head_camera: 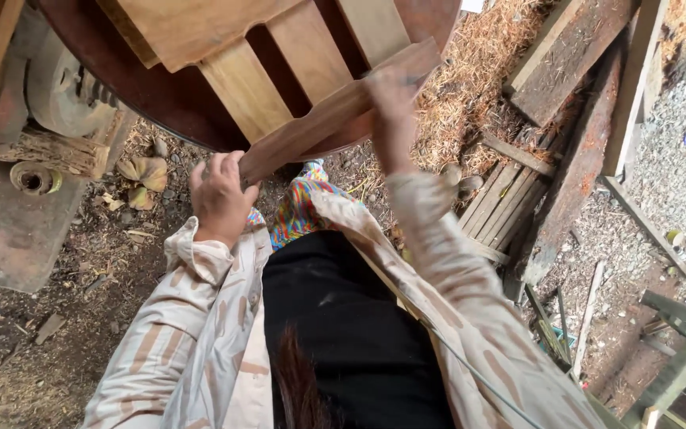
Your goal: The person sands a wooden piece with cutouts using a sanding block. They work on the top surface and edges, then flip the piece over to sand the other side.
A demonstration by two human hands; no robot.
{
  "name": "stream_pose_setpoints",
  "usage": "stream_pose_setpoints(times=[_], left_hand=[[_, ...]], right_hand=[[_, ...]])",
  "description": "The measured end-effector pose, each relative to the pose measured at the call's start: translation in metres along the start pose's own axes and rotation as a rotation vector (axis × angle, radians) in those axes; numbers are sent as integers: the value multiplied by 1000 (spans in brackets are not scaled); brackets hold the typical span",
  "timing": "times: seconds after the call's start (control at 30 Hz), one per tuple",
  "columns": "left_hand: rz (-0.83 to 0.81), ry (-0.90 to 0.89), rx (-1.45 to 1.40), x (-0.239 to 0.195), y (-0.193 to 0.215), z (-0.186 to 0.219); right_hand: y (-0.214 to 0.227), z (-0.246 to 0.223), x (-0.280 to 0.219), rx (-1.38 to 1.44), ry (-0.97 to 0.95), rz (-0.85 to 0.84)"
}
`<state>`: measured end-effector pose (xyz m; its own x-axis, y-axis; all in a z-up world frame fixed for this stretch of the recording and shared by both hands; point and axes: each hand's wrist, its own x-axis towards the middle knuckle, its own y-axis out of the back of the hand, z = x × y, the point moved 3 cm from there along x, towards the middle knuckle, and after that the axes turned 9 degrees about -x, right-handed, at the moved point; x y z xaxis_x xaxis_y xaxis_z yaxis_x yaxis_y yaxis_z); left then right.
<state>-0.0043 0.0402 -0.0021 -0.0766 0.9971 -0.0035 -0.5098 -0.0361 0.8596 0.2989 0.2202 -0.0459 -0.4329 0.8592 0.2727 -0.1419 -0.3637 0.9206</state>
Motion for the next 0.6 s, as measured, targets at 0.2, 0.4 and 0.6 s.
stream_pose_setpoints(times=[0.2,0.4,0.6], left_hand=[[-128,63,-18,-3,2,1],[55,-317,190,13,16,60],[-58,-521,278,55,-50,68]], right_hand=[[75,-117,-30,720,389,160],[-126,214,-43,474,-556,-77],[-59,291,-140,474,-634,-6]])
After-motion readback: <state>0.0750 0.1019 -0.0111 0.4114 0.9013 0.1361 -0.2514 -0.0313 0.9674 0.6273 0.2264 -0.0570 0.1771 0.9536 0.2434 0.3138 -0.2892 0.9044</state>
